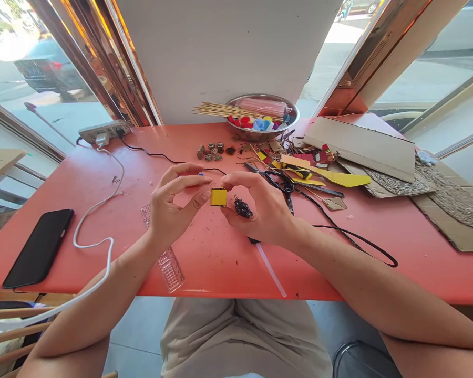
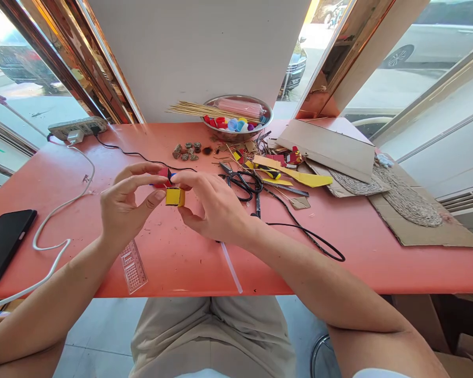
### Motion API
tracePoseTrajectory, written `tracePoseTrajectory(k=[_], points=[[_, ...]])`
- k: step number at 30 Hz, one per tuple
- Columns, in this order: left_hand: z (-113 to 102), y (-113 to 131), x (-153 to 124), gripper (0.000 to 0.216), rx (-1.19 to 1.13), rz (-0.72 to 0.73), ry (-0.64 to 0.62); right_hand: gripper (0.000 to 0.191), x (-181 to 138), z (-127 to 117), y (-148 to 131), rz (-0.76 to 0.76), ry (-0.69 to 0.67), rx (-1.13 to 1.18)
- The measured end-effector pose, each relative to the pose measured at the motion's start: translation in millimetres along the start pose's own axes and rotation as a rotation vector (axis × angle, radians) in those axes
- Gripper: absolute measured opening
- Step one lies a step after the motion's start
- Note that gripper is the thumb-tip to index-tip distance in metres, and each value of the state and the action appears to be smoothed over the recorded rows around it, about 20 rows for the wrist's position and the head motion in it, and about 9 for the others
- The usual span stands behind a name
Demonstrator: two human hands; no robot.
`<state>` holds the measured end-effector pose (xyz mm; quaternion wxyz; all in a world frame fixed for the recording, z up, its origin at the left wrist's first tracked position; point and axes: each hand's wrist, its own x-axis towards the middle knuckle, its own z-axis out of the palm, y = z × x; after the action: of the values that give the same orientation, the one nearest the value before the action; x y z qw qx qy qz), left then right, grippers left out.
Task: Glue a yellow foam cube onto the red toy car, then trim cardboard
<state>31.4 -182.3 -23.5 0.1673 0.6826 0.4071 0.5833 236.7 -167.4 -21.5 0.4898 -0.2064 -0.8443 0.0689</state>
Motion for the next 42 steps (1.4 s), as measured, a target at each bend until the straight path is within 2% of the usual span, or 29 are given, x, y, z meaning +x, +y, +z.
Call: tracePoseTrajectory(k=[5,8,11,14,17,20,23,27,35,37,40,42], points=[[-1,3,1,0.018,0.055,0.044,0.049,0.047,-1,0,0,0.012,-0.002,-0.020],[-4,3,6,0.030,0.030,0.051,0.155,0.046,-2,-2,2,0.081,-0.033,0.019],[-14,-5,15,0.035,-0.088,0.097,0.349,0.042,0,-4,6,0.227,-0.048,0.162],[-26,-19,25,0.032,-0.232,0.068,0.451,0.043,4,-4,12,0.465,-0.056,0.495],[-28,-30,30,0.037,-0.303,-0.026,0.408,0.047,7,-4,17,0.688,-0.074,0.803],[-17,-28,26,0.056,-0.288,-0.057,0.318,0.050,9,-4,18,0.794,-0.085,0.904],[-3,-15,17,0.057,-0.211,-0.134,0.171,0.052,9,-5,16,0.827,-0.086,0.927],[3,1,8,0.050,-0.143,-0.193,0.100,0.055,10,-5,14,0.843,-0.086,0.960],[-3,2,8,0.073,-0.097,-0.085,0.039,0.054,10,-6,14,0.885,-0.083,0.994],[-2,1,9,0.068,-0.089,-0.079,0.007,0.054,10,-6,14,0.893,-0.087,0.995],[0,0,8,0.044,-0.101,-0.065,0.005,0.054,11,-6,13,0.910,-0.109,1.009],[1,-2,7,0.039,-0.125,-0.029,0.012,0.053,12,-7,12,0.926,-0.125,1.021]])
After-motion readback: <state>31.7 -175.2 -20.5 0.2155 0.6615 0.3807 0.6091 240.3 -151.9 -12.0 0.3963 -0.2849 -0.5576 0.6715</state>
